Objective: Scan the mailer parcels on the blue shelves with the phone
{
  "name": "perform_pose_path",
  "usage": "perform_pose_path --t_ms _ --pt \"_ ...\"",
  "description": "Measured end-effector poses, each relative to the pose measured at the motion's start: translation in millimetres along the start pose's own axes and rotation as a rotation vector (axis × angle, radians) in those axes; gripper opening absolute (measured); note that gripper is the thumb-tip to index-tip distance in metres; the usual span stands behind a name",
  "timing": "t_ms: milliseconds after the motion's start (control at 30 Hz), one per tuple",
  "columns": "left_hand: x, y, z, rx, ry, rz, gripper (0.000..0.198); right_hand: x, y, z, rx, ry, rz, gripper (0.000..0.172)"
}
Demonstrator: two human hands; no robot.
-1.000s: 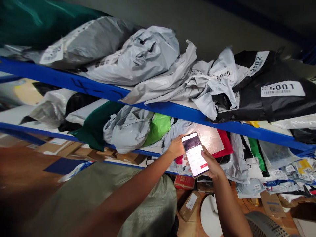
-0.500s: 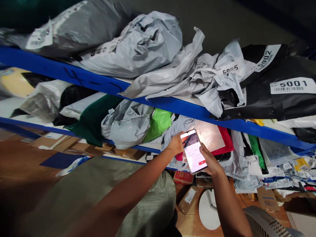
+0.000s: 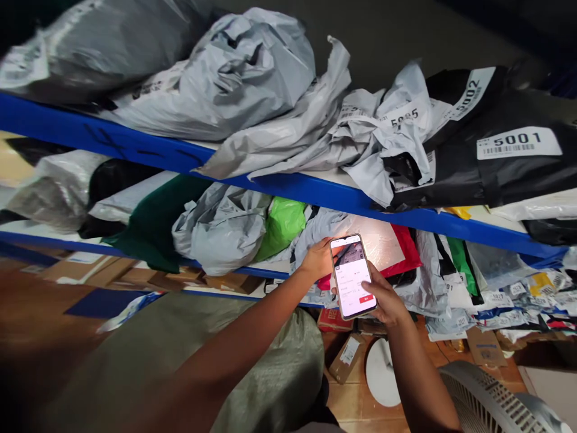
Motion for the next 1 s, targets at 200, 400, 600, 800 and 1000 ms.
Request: perform_pose_path --t_ms 200,400,600,800,1000 --pt "-7.1 0.1 5.1 0.075 0.422 -0.713 0.064 13.7 2.3 32.2 -0.003 -0.094 -0.055 0.079" --pt "-29.9 -2.2 39.7 -0.121 0.812 -0.667 0.039 -1.6 -27.2 52.1 -0.041 -0.093 -0.279 0.074" --pt "-78.8 4.2 30.1 -0.384 0.318 -0.519 0.073 -20.2 -46.0 54.7 -0.128 -0.109 -0.430 0.077" --pt "-78.6 -4.3 -19.0 -0.051 0.346 -0.439 0.035 3.1 -9.1 24.4 -0.117 -0.134 -0.438 0.069" --pt "-23.9 -75.7 -35.8 -0.174 0.322 -0.797 0.041 30.1 32.6 -14.5 -0.015 -0.163 -0.405 0.052"
Point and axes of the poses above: each hand's wrist, its own z-axis away from the middle knuckle, its own y-axis out of the palm, x = y × z, the point moved 3 cm from there along -z, towards the middle knuckle, and after that the axes turned 14 degrees about -x, right-handed, at the moved point
